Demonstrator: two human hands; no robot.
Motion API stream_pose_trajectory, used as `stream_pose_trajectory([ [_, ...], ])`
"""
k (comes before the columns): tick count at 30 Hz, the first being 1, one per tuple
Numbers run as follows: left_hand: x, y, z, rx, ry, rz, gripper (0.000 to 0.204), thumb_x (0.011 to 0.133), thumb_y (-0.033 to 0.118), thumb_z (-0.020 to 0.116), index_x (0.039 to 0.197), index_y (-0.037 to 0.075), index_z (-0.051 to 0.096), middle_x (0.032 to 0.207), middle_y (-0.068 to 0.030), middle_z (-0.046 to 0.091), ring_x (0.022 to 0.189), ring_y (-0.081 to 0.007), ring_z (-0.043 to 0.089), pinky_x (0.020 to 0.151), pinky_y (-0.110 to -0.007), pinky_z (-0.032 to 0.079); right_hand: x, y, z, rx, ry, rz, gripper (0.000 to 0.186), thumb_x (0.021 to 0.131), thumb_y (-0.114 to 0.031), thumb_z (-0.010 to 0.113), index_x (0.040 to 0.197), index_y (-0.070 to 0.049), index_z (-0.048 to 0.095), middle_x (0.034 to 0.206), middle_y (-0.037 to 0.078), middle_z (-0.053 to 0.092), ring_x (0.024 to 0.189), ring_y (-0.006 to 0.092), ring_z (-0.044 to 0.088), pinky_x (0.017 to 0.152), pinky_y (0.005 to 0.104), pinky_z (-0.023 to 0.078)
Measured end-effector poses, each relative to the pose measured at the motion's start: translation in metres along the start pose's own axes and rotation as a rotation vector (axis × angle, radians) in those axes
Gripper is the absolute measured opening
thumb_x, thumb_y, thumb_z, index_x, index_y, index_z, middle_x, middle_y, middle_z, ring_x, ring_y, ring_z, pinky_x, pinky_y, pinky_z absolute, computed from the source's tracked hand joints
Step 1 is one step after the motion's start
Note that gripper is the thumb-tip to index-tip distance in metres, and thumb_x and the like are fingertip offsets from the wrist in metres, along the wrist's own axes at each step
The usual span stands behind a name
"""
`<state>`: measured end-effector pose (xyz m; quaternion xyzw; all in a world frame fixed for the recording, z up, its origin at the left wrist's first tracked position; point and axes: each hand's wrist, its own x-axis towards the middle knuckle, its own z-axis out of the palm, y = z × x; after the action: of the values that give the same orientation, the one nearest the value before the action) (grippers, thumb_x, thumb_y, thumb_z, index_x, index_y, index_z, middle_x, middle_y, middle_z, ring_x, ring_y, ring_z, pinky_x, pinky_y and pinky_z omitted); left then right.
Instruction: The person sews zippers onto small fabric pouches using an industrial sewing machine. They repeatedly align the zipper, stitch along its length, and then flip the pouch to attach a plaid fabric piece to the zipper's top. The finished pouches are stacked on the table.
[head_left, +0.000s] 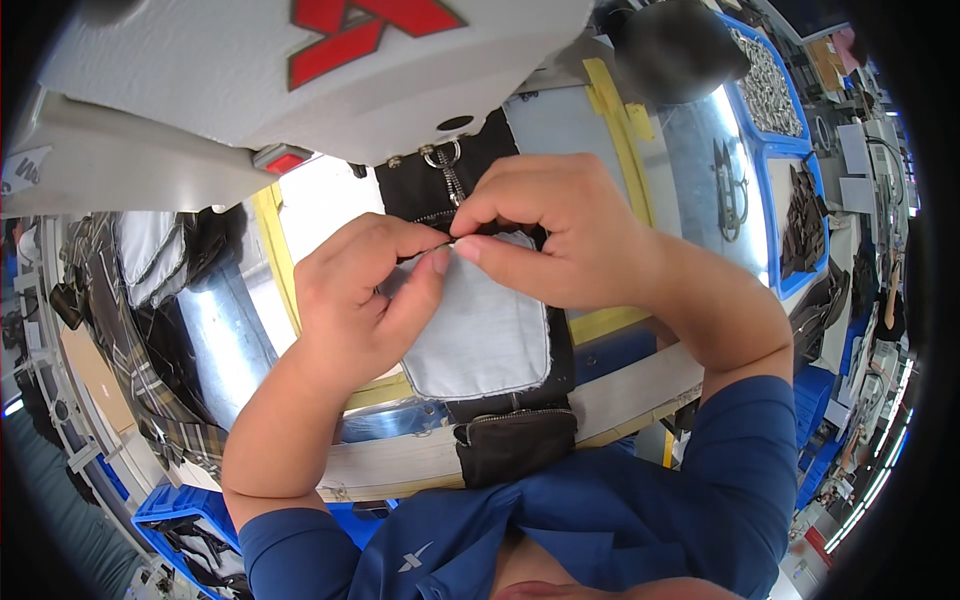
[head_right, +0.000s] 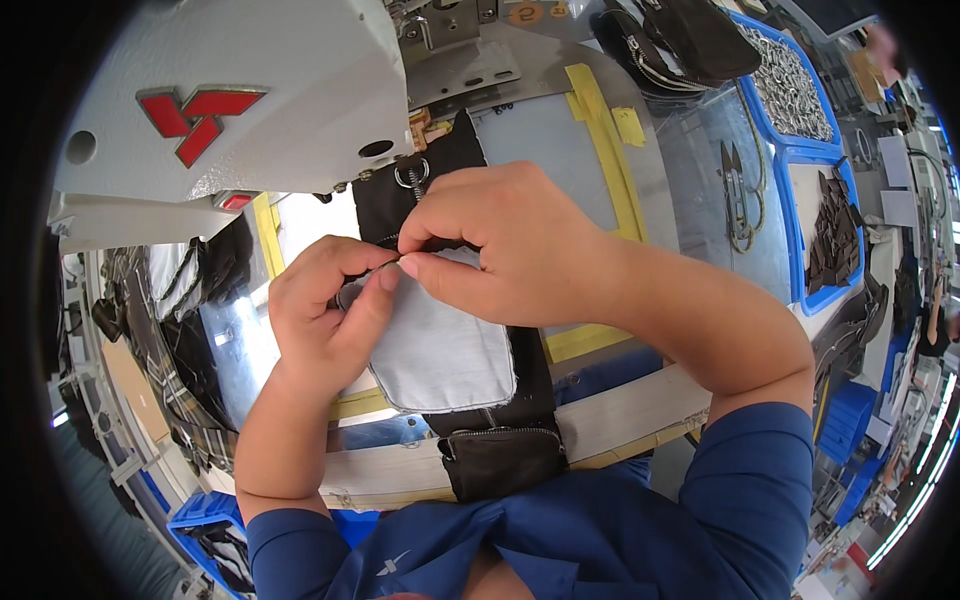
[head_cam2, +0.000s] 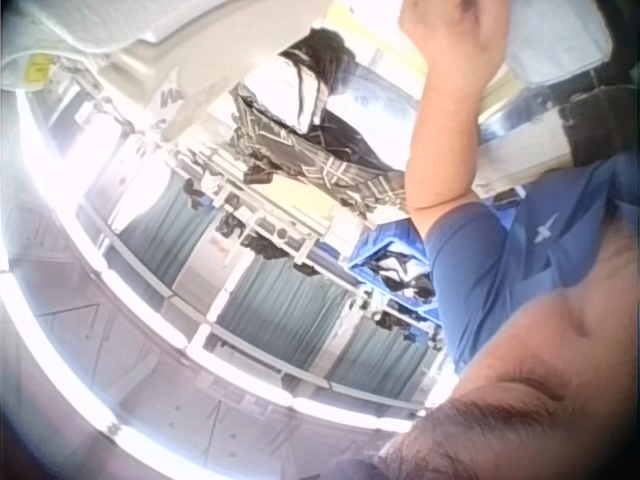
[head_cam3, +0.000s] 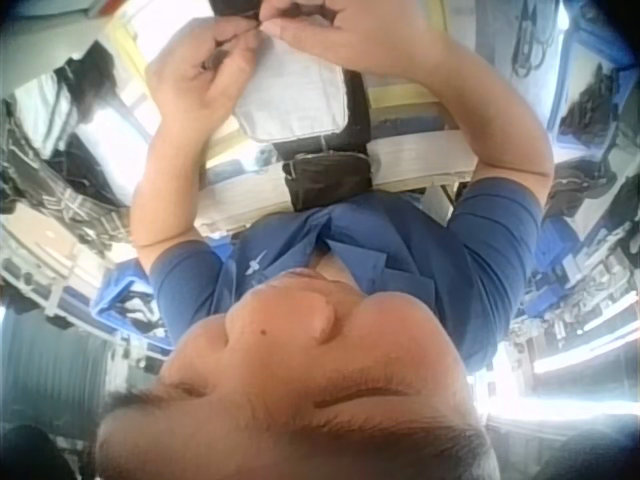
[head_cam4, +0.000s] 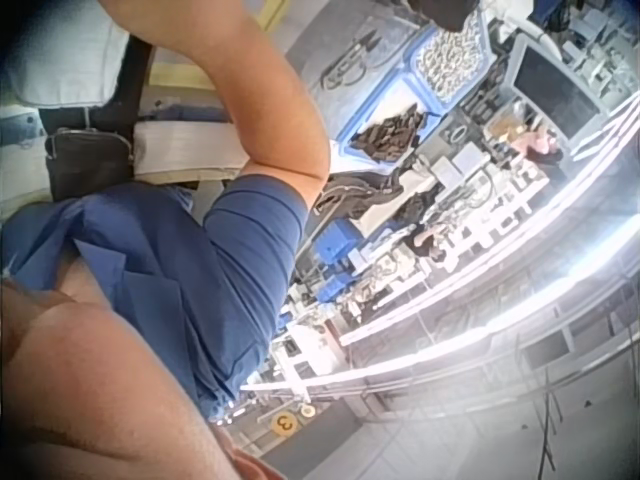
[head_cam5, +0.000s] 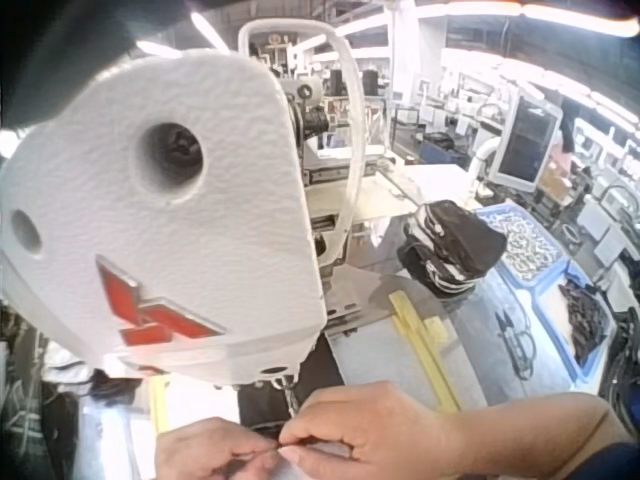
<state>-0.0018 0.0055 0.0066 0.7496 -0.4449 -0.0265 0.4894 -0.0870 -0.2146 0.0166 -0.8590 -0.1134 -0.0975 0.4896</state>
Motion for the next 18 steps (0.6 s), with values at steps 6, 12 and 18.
stream_pose_trajectory([
  [6, -0.001, 0.0, -0.002, -0.064, -0.044, -0.142, 0.008, 0.089, 0.003, 0.08, 0.096, 0.001, 0.077, 0.085, -0.0093, 0.074, 0.065, -0.0167, 0.065, 0.061, -0.03, 0.051, 0.0, 0.005, 0.003, -0.064, 0.017, -0.044, 0.007, 0.088, -0.011, 0.075, 0.092, -0.005, 0.073, 0.081, 0.008, 0.07, 0.073, 0.0303, 0.068, 0.066, 0.0414, 0.054],
  [12, 0.007, -0.002, -0.001, -0.026, -0.041, -0.447, 0.013, 0.096, 0.011, 0.08, 0.098, -0.002, 0.076, 0.087, -0.0032, 0.073, 0.074, -0.0076, 0.057, 0.068, -0.026, 0.048, 0.007, 0.014, 0.006, -0.234, 0.066, -0.044, 0.004, 0.091, -0.01, 0.076, 0.091, -0.006, 0.073, 0.084, 0.009, 0.071, 0.071, 0.0289, 0.068, 0.061, 0.0391, 0.051],
  [18, 0.032, -0.008, -0.007, 0.072, -0.123, -0.766, 0.022, 0.096, 0.017, 0.082, 0.103, -0.003, 0.076, 0.086, -0.0013, 0.073, 0.075, -0.0067, 0.057, 0.07, -0.026, 0.049, 0.024, 0.021, 0.001, -0.3, 0.027, 0.137, 0.014, 0.091, -0.017, 0.074, 0.09, -0.003, 0.075, 0.086, 0.015, 0.074, 0.079, 0.0365, 0.071, 0.069, 0.0465, 0.054],
])
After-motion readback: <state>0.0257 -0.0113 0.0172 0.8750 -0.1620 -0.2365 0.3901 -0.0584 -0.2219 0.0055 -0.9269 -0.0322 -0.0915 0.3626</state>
